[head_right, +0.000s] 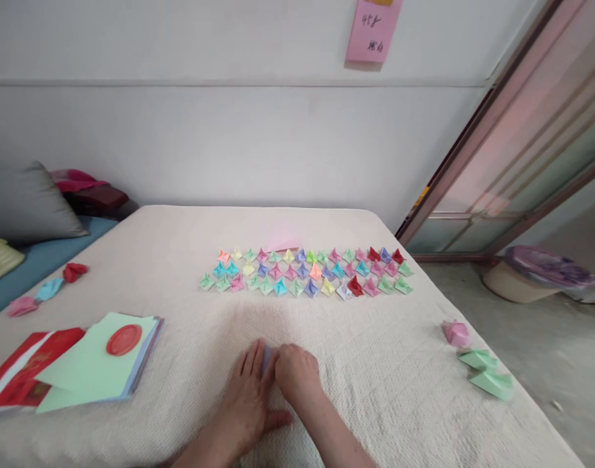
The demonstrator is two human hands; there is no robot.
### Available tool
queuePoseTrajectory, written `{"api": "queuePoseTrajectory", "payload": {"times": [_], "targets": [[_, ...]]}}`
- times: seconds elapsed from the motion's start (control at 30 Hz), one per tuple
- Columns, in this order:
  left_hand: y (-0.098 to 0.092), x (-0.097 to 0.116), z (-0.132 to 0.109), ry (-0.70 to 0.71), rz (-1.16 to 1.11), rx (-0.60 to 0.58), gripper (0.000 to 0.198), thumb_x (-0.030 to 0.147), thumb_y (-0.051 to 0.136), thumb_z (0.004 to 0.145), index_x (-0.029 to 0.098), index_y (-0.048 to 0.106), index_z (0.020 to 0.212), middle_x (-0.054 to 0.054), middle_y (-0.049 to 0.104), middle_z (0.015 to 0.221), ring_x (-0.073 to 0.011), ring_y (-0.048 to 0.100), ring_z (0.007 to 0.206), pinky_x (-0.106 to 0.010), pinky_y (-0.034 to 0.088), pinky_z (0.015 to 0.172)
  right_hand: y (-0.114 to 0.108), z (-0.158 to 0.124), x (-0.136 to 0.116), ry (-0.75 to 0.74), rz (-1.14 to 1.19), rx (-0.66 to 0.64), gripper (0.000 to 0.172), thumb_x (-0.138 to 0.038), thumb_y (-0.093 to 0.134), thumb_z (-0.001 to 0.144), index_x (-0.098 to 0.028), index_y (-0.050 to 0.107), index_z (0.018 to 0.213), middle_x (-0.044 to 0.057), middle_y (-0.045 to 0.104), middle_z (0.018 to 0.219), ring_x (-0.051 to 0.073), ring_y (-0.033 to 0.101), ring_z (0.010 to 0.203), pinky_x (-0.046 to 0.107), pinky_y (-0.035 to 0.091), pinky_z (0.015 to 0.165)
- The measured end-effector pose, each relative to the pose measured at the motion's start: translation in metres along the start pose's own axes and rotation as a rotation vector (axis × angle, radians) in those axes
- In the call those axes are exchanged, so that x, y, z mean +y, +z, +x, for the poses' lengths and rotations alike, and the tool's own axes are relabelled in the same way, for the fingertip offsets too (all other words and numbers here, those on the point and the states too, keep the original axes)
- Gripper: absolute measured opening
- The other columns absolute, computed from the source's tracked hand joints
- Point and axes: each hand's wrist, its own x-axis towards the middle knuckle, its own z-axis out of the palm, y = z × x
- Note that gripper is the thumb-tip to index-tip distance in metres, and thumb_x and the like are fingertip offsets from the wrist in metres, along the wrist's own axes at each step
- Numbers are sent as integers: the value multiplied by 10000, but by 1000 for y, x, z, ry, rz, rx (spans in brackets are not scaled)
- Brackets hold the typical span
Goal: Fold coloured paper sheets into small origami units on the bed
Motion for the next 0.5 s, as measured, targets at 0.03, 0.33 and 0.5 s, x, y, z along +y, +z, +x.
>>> {"api": "queuePoseTrajectory", "payload": {"times": [0.03, 0.33, 0.5], "targets": [[0, 0, 0, -8, -2, 2, 1044, 789, 453, 680, 179, 155, 1472, -198, 58, 1532, -361, -12, 1396, -571, 101, 1106, 0, 0, 0, 2, 2, -1, 332, -183, 371, 898, -157, 700, 861, 121, 729, 873, 251, 685, 817, 308, 442, 660], [1, 1, 1, -58, -1, 52, 1057, 828, 462, 620, 264, 182, 1469, -178, 52, 1548, -351, 35, 1407, -566, 68, 1097, -2, -3, -1, 17, 18, -21, 297, -171, 391, 903, -155, 688, 901, 117, 718, 918, 234, 670, 869, 316, 458, 710], [1, 2, 0, -65, 47, 46, 1111, 858, 375, 629, 177, 149, 1477, -184, 47, 1547, -349, 6, 1409, -557, 44, 1104, 2, 0, 1, 39, 3, -61, 207, -281, 488, 933, -148, 643, 964, 58, 686, 945, 187, 650, 858, 371, 505, 774]]}}
